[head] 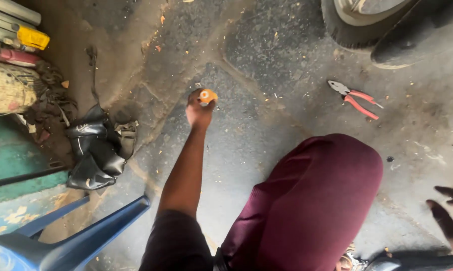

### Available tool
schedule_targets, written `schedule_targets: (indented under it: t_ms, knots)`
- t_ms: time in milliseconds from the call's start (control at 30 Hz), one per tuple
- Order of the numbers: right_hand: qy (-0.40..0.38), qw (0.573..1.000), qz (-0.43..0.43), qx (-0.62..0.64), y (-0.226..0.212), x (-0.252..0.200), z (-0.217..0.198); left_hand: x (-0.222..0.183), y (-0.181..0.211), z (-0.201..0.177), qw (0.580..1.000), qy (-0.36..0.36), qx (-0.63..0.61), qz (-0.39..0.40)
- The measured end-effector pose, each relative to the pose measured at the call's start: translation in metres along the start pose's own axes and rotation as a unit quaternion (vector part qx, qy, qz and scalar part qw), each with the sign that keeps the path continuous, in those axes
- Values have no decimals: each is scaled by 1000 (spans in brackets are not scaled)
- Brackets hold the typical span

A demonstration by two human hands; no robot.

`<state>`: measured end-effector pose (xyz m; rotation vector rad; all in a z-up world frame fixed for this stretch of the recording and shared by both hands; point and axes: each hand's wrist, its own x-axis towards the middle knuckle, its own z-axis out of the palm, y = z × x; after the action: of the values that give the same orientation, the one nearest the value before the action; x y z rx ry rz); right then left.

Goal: Cleaning motorcycle engine components and reattaching side panels in a workshop environment.

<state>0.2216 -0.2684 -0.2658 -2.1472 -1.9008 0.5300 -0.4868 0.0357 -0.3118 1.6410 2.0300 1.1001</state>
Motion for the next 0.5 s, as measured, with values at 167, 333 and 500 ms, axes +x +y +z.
schedule_targets:
  t_ms: [167,333,500]
  knots:
    - [-48,999,13,17,-74,-5,-19,3,-58,1,994,17,51,-100]
    - [-100,995,26,8,-90,-7,-17,5,-85,1,991,16,87,-104]
    - [-202,975,54,-70,-103,-3,-26,11,-138,11,973,-40,134,-184]
